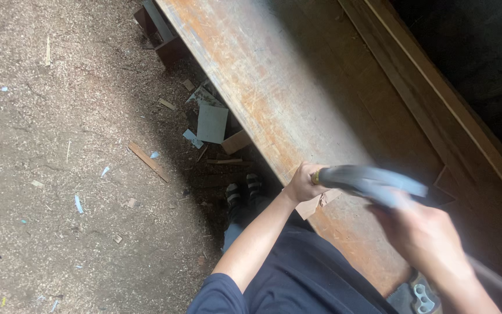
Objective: The person holds a yellow-handled chisel against a small wooden block on a workbench and repeatedly strikes the chisel with a claw hammer. The person adjusts the chisel position several times while continuing to hammer.
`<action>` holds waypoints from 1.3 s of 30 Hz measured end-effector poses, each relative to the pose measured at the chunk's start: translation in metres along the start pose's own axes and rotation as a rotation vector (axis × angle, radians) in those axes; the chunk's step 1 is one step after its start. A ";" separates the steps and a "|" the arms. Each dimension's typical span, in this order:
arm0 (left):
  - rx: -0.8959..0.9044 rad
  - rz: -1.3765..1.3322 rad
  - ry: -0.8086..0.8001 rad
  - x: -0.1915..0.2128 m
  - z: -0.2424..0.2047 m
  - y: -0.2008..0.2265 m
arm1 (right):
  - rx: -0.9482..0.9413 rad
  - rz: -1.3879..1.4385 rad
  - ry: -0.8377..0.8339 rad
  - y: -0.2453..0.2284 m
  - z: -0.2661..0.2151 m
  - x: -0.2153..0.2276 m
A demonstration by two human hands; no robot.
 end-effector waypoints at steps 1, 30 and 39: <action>0.015 0.013 -0.010 -0.001 -0.002 -0.003 | -0.048 -0.195 -0.218 0.000 -0.001 -0.012; -0.027 0.002 -0.036 -0.005 0.000 -0.006 | 0.250 0.013 0.049 -0.020 0.025 0.021; 0.007 0.035 0.031 -0.002 -0.005 -0.010 | 0.094 0.088 0.004 -0.023 0.025 0.011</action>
Point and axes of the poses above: each hand's wrist, its own z-axis towards the middle knuckle, its own x-axis out of the back of the hand, y = z × x, the point moved 4 cm from there along z, towards the middle knuckle, and after that the axes turned 12 degrees about -z, right-handed, at the moved point
